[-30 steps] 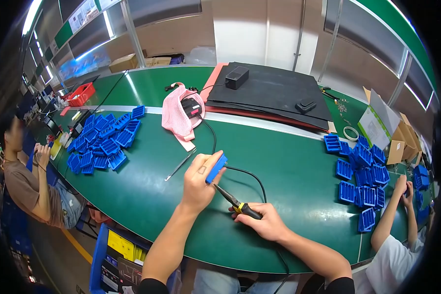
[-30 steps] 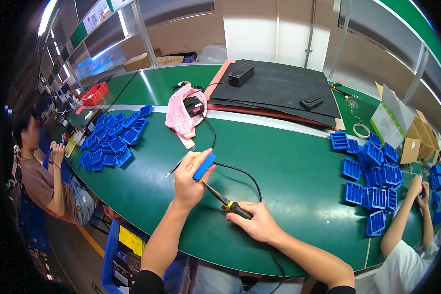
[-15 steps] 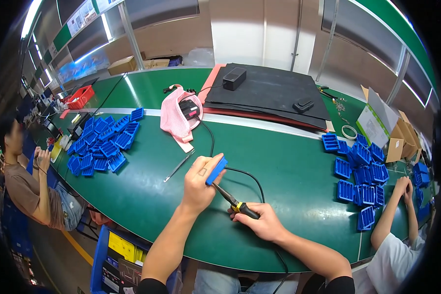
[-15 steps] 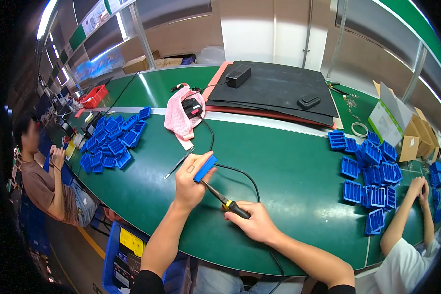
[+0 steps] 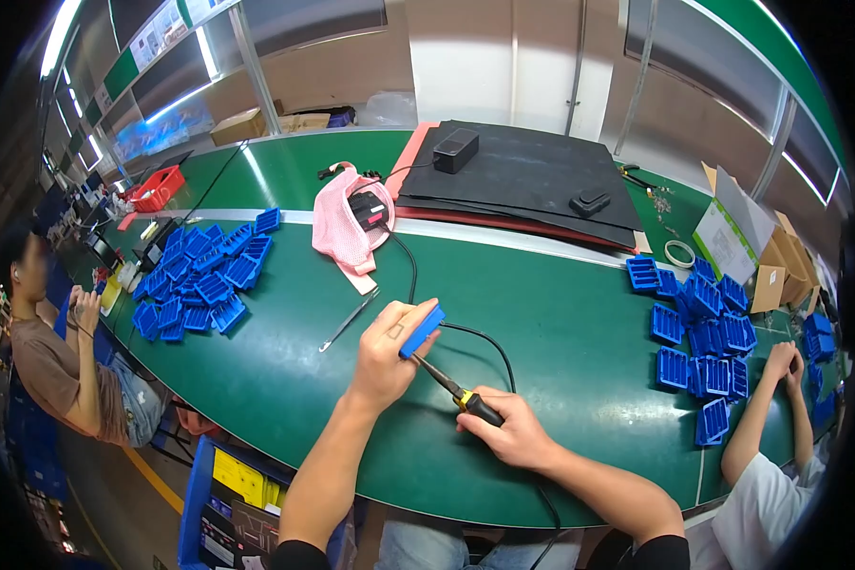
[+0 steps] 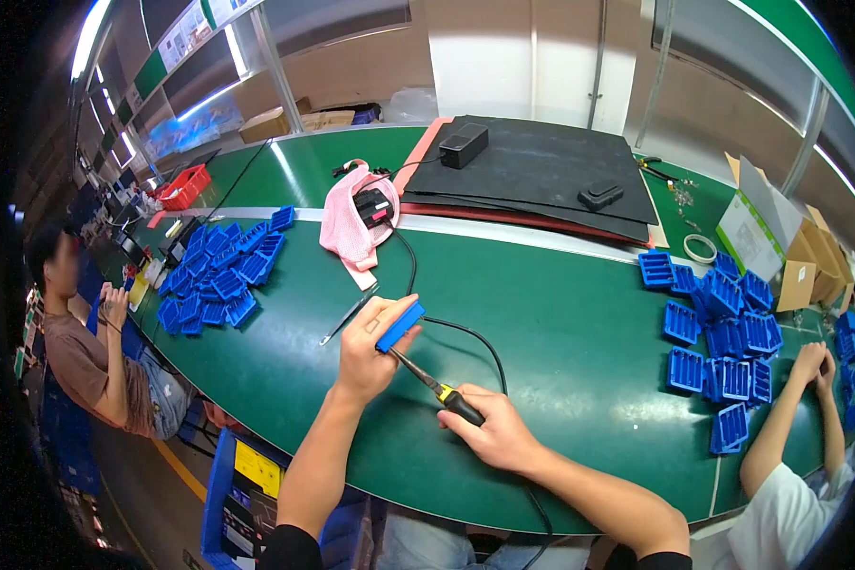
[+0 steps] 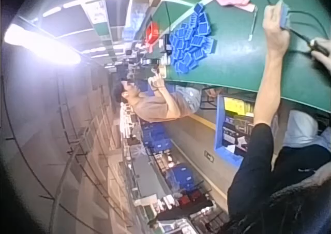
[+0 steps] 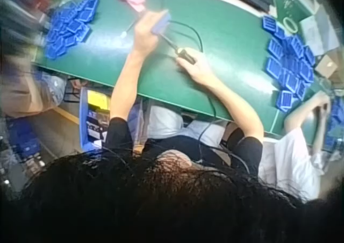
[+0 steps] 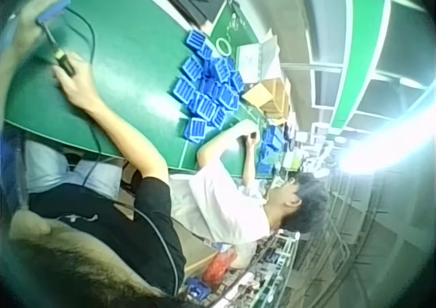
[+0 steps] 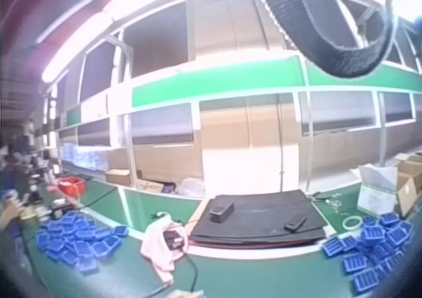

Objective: Soldering electrical wires onto blue plastic housing units at a factory workbench.

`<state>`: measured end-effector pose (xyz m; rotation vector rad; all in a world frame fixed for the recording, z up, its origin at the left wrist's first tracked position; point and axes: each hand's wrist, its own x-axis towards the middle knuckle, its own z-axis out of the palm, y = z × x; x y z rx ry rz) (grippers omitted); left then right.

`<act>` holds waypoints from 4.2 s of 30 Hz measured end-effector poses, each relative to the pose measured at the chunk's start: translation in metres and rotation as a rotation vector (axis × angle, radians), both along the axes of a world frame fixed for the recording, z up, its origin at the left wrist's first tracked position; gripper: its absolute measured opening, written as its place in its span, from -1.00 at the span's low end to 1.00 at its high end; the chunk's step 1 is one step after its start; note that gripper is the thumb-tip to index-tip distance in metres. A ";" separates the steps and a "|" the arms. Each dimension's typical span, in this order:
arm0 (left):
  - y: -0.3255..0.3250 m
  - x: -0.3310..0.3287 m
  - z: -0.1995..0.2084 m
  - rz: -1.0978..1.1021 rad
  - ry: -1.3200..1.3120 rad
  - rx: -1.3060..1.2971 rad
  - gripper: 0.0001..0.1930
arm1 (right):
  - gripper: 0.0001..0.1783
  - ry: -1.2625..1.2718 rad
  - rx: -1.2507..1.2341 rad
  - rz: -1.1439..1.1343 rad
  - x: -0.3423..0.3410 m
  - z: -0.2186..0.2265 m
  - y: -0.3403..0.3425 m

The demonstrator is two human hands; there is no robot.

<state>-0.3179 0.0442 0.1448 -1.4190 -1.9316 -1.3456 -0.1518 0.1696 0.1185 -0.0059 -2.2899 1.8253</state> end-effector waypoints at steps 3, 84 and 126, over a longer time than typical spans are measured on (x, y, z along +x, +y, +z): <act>-0.002 -0.003 0.001 -0.010 -0.030 -0.023 -0.57 | -0.81 0.010 0.038 0.021 -0.001 0.001 0.003; -0.006 0.003 0.011 -0.036 -0.090 0.170 -0.71 | -0.76 0.060 1.007 -0.727 0.019 -0.009 0.096; -0.008 0.179 0.045 -0.217 0.115 0.069 -0.56 | -0.76 0.421 -0.301 -0.389 0.126 0.042 -0.015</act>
